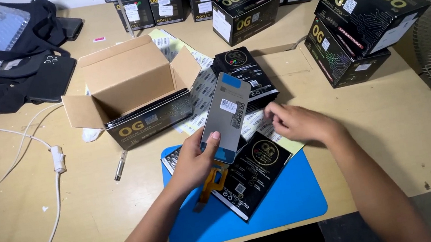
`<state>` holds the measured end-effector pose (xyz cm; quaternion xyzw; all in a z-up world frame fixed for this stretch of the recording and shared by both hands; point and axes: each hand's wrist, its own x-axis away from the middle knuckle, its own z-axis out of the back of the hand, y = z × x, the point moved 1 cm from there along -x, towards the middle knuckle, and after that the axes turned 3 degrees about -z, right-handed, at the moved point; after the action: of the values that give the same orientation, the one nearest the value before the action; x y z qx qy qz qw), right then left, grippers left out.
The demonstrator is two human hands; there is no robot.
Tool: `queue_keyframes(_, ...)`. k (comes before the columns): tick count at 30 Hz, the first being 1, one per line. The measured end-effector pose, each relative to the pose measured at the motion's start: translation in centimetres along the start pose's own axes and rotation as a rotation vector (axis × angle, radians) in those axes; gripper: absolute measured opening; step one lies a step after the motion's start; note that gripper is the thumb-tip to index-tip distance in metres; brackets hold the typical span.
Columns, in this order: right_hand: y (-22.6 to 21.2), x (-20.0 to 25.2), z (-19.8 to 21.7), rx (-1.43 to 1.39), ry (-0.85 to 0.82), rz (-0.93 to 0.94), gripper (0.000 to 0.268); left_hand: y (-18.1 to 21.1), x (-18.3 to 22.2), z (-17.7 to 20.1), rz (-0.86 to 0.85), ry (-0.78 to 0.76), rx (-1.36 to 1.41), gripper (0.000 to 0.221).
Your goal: Labeling and packaging smartphone screens into individual boxes at a workbench.
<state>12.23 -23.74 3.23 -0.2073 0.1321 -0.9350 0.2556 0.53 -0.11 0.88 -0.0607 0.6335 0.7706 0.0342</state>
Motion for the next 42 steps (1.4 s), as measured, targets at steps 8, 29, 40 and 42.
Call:
queue_keyframes(8,1.1,-0.2,1.0,0.043,0.04,0.005,0.034,-0.1,-0.2,0.0,-0.001,0.003,-0.006,0.05)
queue_keyframes(29,3.6,-1.1,0.1,-0.344,0.376,0.165,0.017,-0.6,-0.5,-0.1,-0.057,-0.016,-0.007,0.048)
queue_keyframes(40,0.9,-2.2,-3.8,-1.001,0.514,0.276,0.014,-2.2,-0.2,-1.2,-0.107,-0.073,-0.006,0.045)
queue_keyframes(42,0.5,-2.0,-4.3,-1.098,0.489,0.222,0.015,-3.3,-0.3,-1.4,-0.128,-0.054,-0.014,0.044)
